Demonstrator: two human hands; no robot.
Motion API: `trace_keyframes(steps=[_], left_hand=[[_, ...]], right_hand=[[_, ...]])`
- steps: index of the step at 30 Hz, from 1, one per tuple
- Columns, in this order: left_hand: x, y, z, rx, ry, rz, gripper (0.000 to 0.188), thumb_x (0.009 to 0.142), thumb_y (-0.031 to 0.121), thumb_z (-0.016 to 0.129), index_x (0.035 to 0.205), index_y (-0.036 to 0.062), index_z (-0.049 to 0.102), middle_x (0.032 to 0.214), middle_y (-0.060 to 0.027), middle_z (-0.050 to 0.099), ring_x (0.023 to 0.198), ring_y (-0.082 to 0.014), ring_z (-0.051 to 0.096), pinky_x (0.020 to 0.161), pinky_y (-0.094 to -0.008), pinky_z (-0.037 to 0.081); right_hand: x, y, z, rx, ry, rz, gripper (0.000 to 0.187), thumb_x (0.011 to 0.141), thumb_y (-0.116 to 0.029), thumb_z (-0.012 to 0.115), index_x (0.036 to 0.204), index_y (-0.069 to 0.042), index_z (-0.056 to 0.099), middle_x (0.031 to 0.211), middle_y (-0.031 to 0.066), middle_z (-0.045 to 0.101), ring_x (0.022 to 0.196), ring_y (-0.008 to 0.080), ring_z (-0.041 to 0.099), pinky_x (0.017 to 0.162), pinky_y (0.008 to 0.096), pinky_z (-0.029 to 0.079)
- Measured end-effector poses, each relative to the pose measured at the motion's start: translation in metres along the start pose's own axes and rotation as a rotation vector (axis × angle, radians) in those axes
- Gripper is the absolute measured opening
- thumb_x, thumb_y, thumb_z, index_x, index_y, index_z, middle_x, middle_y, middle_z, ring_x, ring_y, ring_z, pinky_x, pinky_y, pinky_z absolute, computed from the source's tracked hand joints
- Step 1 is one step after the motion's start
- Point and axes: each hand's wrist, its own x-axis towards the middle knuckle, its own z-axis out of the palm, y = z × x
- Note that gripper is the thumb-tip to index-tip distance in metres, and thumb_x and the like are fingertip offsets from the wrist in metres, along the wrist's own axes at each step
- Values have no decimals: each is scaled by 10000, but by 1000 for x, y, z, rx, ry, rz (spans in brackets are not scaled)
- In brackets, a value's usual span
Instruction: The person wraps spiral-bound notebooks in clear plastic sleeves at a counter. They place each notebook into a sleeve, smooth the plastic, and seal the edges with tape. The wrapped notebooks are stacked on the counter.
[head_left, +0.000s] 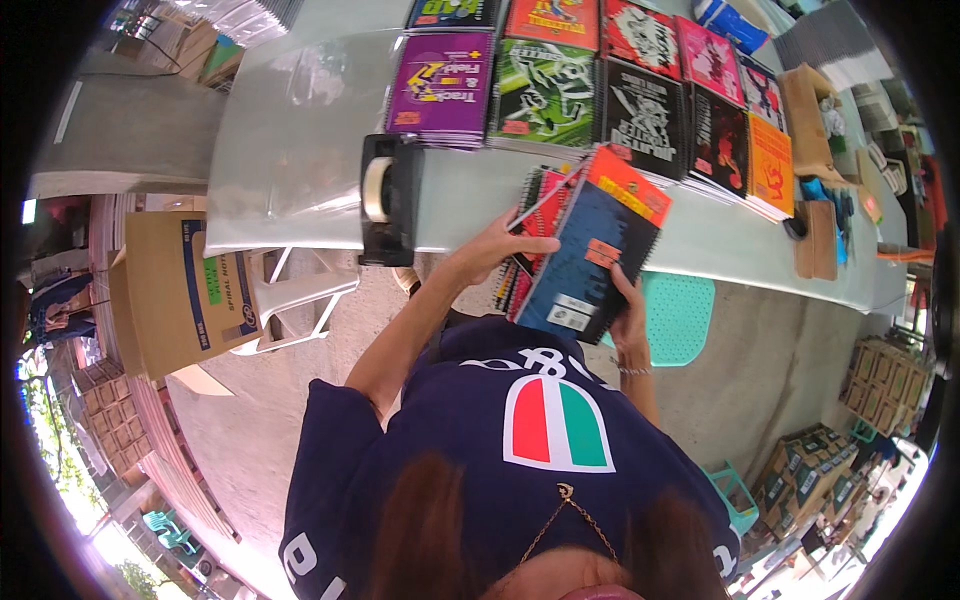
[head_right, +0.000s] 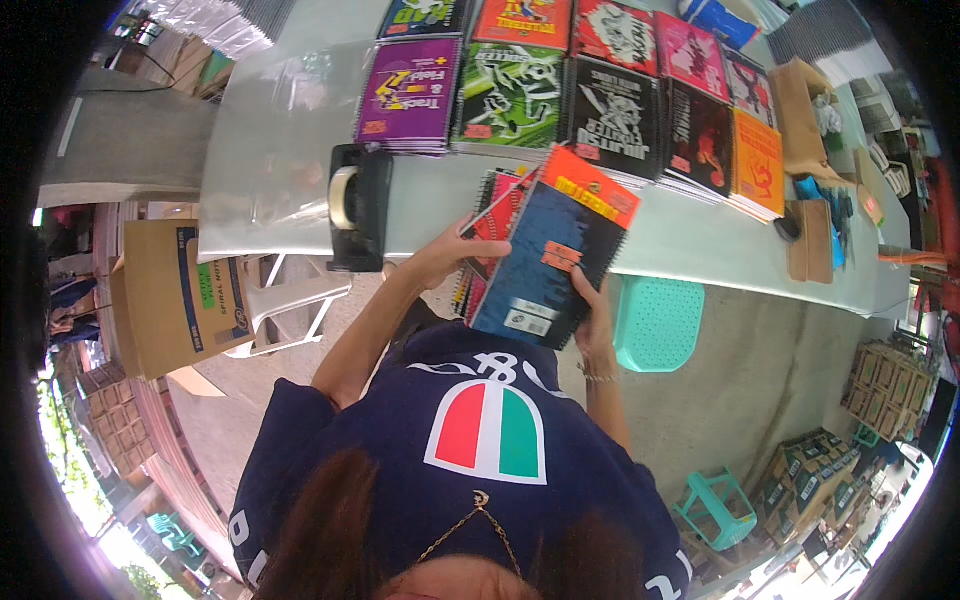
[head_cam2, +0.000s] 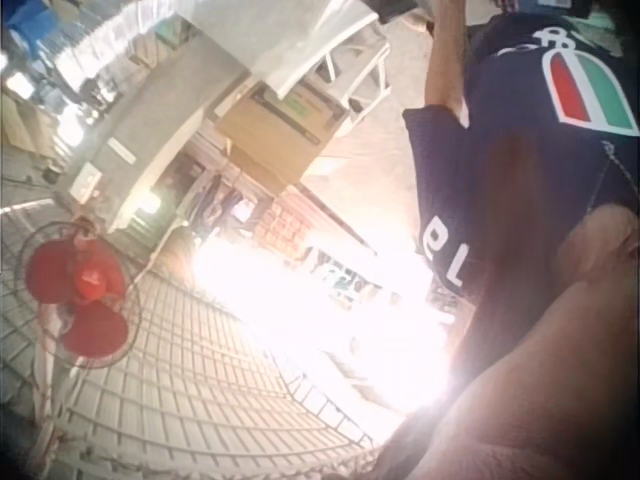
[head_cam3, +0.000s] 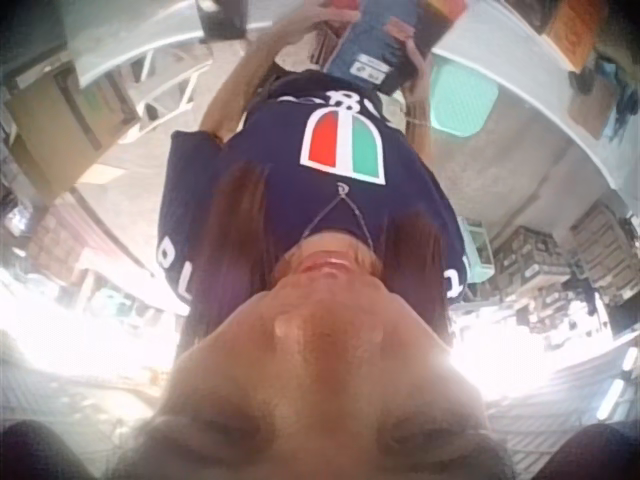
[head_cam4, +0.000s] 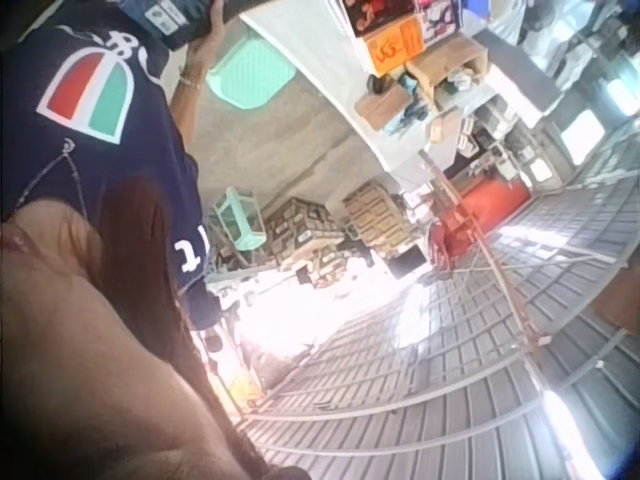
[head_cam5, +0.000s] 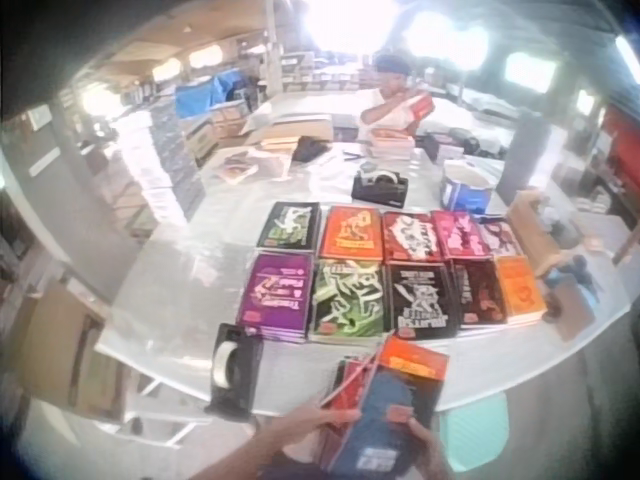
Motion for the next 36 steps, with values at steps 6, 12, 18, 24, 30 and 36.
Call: trace_keyframes(steps=[6, 12, 18, 24, 30, 36], left_hand=[[-86, 90, -61, 373, 85, 348, 1049, 678, 447, 855, 1424, -41, 303, 1308, -196, 512, 1201, -249, 509, 1046, -343, 377], [-189, 165, -228, 470, 156, 480, 906, 699, 261, 860, 1386, -43, 353, 1293, -190, 525, 1180, -249, 523, 1054, -370, 377], [-217, 172, -402, 490, 284, 415, 863, 703, 121, 846, 1383, 5, 326, 1261, -147, 554, 1064, -199, 582, 990, -342, 432], [-189, 141, -503, 579, 146, 521, 989, 711, 48, 819, 1478, 57, 194, 1337, -43, 514, 1192, -193, 507, 1016, -340, 426], [-162, 129, -513, 415, 106, 547, 1144, 699, -34, 795, 1542, 116, 35, 1395, -86, 453, 1237, -187, 474, 1052, -337, 402], [-190, 157, -509, 386, 32, 421, 1160, 733, 70, 821, 1529, 44, -23, 1408, -134, 440, 1239, -215, 479, 1050, -338, 400]], right_hand=[[-44, -1, 123, -70, 25, -246, 623, 854, -212, 719, 1356, -16, 406, 1236, 107, 559, 1132, 219, 551, 986, 370, 437], [-38, 72, 304, -317, -36, -456, 652, 781, -215, 783, 1305, -4, 458, 1147, 73, 562, 1050, 168, 536, 921, 313, 433], [43, 151, 434, -453, -356, -558, 666, 780, -77, 784, 1350, -22, 443, 1228, 71, 563, 1111, 160, 529, 978, 319, 426], [106, 208, 474, -539, -515, -517, 1003, 661, 33, 763, 1514, -151, 268, 1507, 53, 356, 1384, 259, 327, 1155, 394, 248], [129, 253, 491, -404, -295, -382, 947, 633, 24, 672, 1485, -136, 290, 1349, 54, 467, 1277, 236, 413, 1074, 346, 348], [136, 244, 500, -286, -358, -519, 893, 624, -40, 596, 1464, -101, 297, 1244, 73, 497, 1132, 204, 473, 940, 313, 412]])
